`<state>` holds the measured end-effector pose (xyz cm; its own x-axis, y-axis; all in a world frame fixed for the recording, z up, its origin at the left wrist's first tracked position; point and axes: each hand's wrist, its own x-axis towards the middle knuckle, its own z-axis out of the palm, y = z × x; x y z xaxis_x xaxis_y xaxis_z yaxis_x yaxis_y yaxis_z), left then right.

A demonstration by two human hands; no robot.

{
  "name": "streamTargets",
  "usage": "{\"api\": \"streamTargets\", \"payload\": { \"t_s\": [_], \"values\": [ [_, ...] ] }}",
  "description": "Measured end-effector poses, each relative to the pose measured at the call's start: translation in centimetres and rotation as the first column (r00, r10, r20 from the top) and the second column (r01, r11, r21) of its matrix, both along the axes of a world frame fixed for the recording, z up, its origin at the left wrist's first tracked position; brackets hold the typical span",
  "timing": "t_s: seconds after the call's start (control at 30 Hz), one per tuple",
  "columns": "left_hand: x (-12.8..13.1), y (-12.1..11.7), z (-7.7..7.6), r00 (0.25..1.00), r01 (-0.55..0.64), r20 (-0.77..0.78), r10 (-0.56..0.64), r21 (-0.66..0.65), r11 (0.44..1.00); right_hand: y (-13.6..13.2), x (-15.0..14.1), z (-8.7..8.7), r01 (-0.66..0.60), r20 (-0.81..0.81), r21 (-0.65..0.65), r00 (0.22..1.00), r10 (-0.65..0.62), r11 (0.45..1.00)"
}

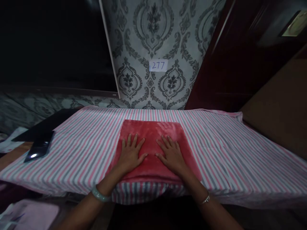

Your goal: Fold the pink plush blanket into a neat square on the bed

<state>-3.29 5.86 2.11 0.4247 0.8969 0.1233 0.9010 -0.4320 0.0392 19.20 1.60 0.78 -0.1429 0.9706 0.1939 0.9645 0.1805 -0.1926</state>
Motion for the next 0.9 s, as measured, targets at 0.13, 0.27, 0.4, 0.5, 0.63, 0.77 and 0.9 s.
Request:
{"api": "streamTargets", "payload": {
  "t_s": [0.13, 0.27, 0.4, 0.5, 0.63, 0.77, 0.9],
  "values": [
    [0.0, 0.0, 0.2, 1.0, -0.003, -0.008, 0.003, -0.02, 1.0, 0.1, 0.0, 0.2, 0.008, -0.003, -0.013, 1.0, -0.008, 1.0],
    [0.1, 0.2, 0.7, 1.0, 0.007, 0.021, -0.007, -0.023, 1.0, 0.0, 0.0, 0.9, 0.001, -0.003, -0.041, 1.0, -0.001, 0.999],
    [-0.1, -0.8, 2.0, 0.998, 0.034, 0.05, -0.033, -0.018, 0.999, -1.5, 0.7, 1.8, -0.055, -0.015, -0.089, 0.998, 0.054, 0.994],
    [-0.8, -3.4, 1.9, 0.987, 0.116, 0.107, -0.121, 0.055, 0.992, -4.0, 1.8, 1.5, -0.051, -0.025, -0.08, 0.998, 0.05, 0.995],
    [-1.7, -6.8, -0.7, 0.966, 0.202, 0.117, -0.229, 0.205, 0.958, -7.2, 2.8, -0.3, -0.044, -0.004, 0.005, 0.999, 0.044, 0.999],
    [-1.8, -7.6, -3.2, 0.974, 0.201, 0.032, -0.224, 0.33, 0.922, -7.8, 2.9, -2.1, -0.036, 0.035, 0.124, 0.999, 0.032, 0.992],
    [-1.9, -7.4, -3.5, 0.971, 0.222, -0.002, -0.24, 0.381, 0.898, -7.4, 2.7, -3.2, -0.036, 0.057, 0.232, 0.998, 0.023, 0.972]
  ]
}}
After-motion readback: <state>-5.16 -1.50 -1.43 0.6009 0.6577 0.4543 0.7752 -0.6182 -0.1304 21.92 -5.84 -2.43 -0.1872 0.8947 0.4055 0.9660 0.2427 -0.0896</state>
